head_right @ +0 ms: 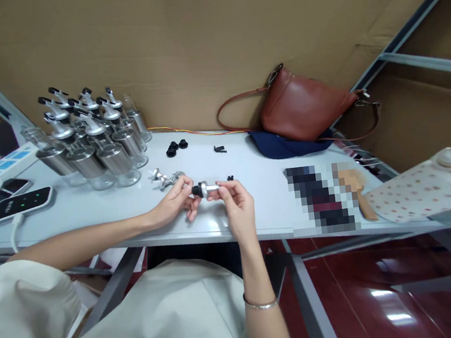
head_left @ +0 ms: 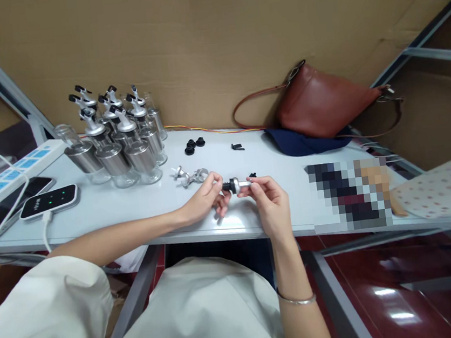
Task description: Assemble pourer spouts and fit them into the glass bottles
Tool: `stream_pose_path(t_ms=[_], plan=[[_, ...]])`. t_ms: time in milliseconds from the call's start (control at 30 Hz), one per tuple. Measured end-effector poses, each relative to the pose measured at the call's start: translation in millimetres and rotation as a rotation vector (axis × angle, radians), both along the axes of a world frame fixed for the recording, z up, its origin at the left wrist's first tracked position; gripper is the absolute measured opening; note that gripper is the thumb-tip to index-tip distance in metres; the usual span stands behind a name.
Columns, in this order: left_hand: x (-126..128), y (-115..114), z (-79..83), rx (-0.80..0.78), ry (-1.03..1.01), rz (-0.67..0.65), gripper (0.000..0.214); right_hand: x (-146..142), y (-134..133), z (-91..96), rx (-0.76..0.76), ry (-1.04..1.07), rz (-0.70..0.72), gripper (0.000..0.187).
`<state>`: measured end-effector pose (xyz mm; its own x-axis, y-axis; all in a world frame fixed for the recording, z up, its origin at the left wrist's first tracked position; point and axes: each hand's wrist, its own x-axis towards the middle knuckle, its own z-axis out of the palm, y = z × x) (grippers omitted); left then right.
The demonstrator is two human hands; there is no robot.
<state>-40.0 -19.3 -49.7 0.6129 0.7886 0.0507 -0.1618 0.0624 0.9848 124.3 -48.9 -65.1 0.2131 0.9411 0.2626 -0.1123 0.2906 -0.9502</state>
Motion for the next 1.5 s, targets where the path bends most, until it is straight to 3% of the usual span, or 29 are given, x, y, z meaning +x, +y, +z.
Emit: stream_pose_path(t_ms=[167,333,567,667,900,1500], plan=[[-1,-8,6.0,0.064,0.036,-0.173,0.040,0,2,0.0,-0.042,-0.131,-0.077,0.028],[-2,-5,7.2,0.086,0.024,-0.090,0.040,-1,1,1.0,-0.078,-0.111,-0.024,0.030],[2,-3,4.5,0.074,0.034,0.020,0.045,-2,-3,1.6,-0.165,-0.292,0.106,0.027],[2,-2,4.5,0.082,0.046,0.036,0.046,-4,-2,0.4,-0.141,-0.237,0.092,0.020],[1,2,4.4,0.143,0.065,0.105,0.037,-4,-4,4.8,-0.026,-0.107,0.154,0.022],[-4,0,4.6,0.173,0.074,0.040,0.035,-3,-9,3.7,-0.021,-0.173,0.241,0.023]])
